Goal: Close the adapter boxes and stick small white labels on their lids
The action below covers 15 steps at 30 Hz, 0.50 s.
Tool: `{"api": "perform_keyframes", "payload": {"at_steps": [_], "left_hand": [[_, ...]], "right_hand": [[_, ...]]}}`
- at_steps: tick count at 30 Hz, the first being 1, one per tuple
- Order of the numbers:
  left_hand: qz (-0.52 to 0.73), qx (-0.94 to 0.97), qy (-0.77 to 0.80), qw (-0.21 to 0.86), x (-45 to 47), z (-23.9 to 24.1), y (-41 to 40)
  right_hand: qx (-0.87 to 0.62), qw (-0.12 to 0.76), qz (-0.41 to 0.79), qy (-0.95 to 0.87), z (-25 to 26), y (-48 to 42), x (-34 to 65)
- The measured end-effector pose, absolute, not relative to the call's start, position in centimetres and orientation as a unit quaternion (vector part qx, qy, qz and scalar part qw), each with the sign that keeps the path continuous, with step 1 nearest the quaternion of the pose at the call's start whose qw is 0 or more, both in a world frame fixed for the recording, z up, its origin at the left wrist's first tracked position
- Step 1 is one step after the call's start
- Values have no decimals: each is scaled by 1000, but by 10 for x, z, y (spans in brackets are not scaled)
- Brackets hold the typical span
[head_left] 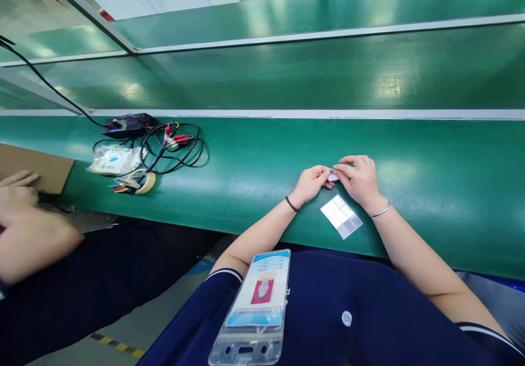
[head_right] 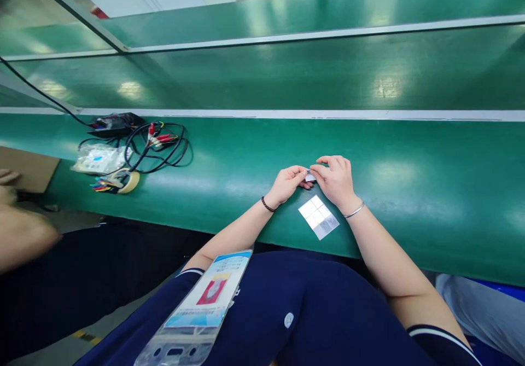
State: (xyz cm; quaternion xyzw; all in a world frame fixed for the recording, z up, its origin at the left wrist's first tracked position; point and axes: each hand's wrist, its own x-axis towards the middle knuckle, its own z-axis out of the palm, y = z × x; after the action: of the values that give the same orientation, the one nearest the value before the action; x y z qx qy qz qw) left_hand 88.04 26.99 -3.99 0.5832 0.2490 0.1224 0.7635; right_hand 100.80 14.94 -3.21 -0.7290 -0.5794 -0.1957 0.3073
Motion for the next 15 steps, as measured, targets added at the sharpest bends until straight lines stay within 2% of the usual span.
{"api": "perform_keyframes", "payload": {"at_steps": [6, 10, 15], "left_hand": [[115, 524, 259, 803, 880, -33, 263], [110, 496, 267, 819, 882, -34, 263], [107, 498, 294, 809, 878, -15, 254]], "right_hand": [[-717, 270, -258, -589, -28, 147, 1003], [-734, 268, -211, -587, -28, 148, 1005], [-689, 332, -133, -630, -23, 139, 1007]]}}
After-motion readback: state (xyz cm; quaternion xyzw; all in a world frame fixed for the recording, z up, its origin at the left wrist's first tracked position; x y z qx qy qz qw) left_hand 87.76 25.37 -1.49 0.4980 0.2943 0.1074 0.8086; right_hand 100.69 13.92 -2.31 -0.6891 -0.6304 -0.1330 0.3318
